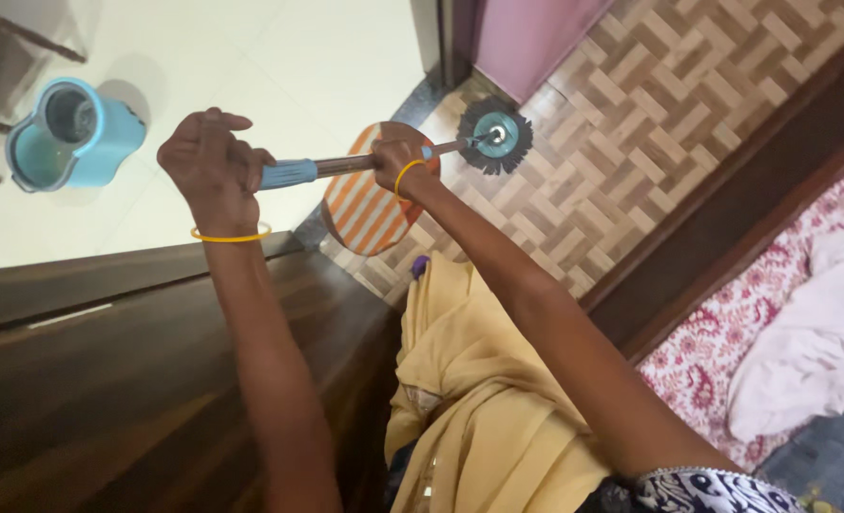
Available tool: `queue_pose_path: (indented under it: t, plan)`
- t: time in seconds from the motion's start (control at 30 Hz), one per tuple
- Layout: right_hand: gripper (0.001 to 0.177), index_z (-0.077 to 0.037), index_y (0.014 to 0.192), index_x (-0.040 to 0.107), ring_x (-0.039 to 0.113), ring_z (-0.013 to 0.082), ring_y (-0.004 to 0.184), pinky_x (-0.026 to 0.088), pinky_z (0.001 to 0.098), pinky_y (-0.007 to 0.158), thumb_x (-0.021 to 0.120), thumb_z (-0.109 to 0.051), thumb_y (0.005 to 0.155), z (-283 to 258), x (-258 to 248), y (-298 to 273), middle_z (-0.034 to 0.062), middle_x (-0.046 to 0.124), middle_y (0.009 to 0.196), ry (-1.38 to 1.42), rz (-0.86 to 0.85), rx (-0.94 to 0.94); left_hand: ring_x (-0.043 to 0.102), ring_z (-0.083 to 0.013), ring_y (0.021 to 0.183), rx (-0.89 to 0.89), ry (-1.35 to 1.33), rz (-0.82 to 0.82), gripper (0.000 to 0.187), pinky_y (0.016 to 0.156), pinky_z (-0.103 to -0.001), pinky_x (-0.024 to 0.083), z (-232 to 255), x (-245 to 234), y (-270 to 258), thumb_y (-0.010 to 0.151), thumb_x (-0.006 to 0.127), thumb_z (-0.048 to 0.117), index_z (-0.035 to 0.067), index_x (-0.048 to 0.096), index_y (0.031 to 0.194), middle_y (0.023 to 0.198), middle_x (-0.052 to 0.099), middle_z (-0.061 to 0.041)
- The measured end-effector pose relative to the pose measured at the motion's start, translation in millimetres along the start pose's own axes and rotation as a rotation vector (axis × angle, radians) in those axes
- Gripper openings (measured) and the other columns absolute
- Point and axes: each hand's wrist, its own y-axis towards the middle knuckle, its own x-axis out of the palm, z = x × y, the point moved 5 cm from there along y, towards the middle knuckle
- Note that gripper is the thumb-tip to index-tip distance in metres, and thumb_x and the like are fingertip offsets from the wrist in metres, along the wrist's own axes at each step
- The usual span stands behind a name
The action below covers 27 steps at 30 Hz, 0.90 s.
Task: The person connects a mop handle to its head and adjusts the locking mechanism by hand while sitting on the floor.
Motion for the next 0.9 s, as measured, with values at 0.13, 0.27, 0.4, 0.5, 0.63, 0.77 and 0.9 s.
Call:
queue_pose_path:
  t: [0.13, 0.27, 0.4, 0.5, 0.63, 0.77, 0.9]
  plan:
    - [0.011, -0.010, 0.084, 0.068, 0.070, 0.0388, 0.080, 0.054, 0.0522, 0.074, 0.070, -0.021, 0.081, 32, -19, -48, 0.0143, 0.072, 0.082, 0.061, 0.101, 0.066, 0.038, -0.0120, 0.035, -0.101, 0.012, 0.014, 0.028, 0.044, -0.034, 0.048, -29, 27, -12, 0.105, 0.059, 0.011, -0.006, 0.064, 0.083, 0.054, 0.051, -0.006]
    - [0.011, -0.015, 0.090, 0.068, 0.070, 0.0379, 0.081, 0.055, 0.0512, 0.072, 0.067, -0.016, 0.079, 90, -31, -80, 0.0145, 0.072, 0.083, 0.071, 0.047, 0.175, 0.041, -0.0115, 0.038, -0.088, -0.059, -0.096, 0.025, 0.045, -0.034, 0.049, -62, 71, -23, 0.105, 0.060, 0.012, -0.006, 0.064, 0.088, 0.066, 0.061, -0.010]
    - [0.010, -0.012, 0.085, 0.065, 0.069, 0.0396, 0.081, 0.054, 0.0530, 0.071, 0.070, -0.020, 0.083, 150, -55, -116, 0.0154, 0.072, 0.085, 0.045, 0.218, 0.191, 0.044, -0.0111, 0.041, -0.131, -0.117, -0.231, 0.028, 0.047, -0.031, 0.047, -95, 127, -36, 0.109, 0.058, 0.013, -0.006, 0.066, 0.090, 0.069, 0.060, -0.010]
    - [0.008, -0.012, 0.086, 0.065, 0.070, 0.0393, 0.082, 0.054, 0.0524, 0.072, 0.066, -0.017, 0.080, 189, -68, -143, 0.0146, 0.073, 0.087, 0.019, 0.251, 0.263, 0.047, -0.0108, 0.041, -0.189, -0.113, -0.295, 0.023, 0.040, -0.027, 0.039, -118, 165, -50, 0.106, 0.057, 0.010, -0.005, 0.065, 0.091, 0.079, 0.069, -0.015]
    - [0.010, -0.011, 0.088, 0.066, 0.069, 0.0403, 0.081, 0.054, 0.0526, 0.071, 0.068, -0.019, 0.082, 229, -89, -178, 0.0148, 0.073, 0.087, -0.040, 0.294, 0.333, 0.048, -0.0109, 0.043, -0.198, -0.168, -0.437, 0.028, 0.039, -0.026, 0.037, -144, 212, -71, 0.109, 0.056, 0.010, -0.007, 0.065, 0.089, 0.078, 0.069, -0.016]
    - [0.008, -0.012, 0.087, 0.066, 0.069, 0.0399, 0.082, 0.054, 0.0526, 0.072, 0.068, -0.019, 0.084, 261, -104, -202, 0.0149, 0.072, 0.088, -0.091, 0.305, 0.400, 0.048, -0.0106, 0.043, -0.256, -0.206, -0.468, 0.024, 0.045, -0.028, 0.041, -161, 248, -86, 0.108, 0.059, 0.009, -0.007, 0.066, 0.091, 0.083, 0.071, -0.016]
    - [0.008, -0.013, 0.086, 0.066, 0.070, 0.0401, 0.081, 0.055, 0.0519, 0.069, 0.070, -0.018, 0.080, 283, -120, -214, 0.0142, 0.073, 0.088, -0.053, 0.400, 0.436, 0.046, -0.0084, 0.041, -0.244, -0.084, -0.607, 0.026, 0.037, -0.025, 0.033, -167, 284, -80, 0.108, 0.057, 0.012, -0.005, 0.067, 0.090, 0.070, 0.064, -0.009]
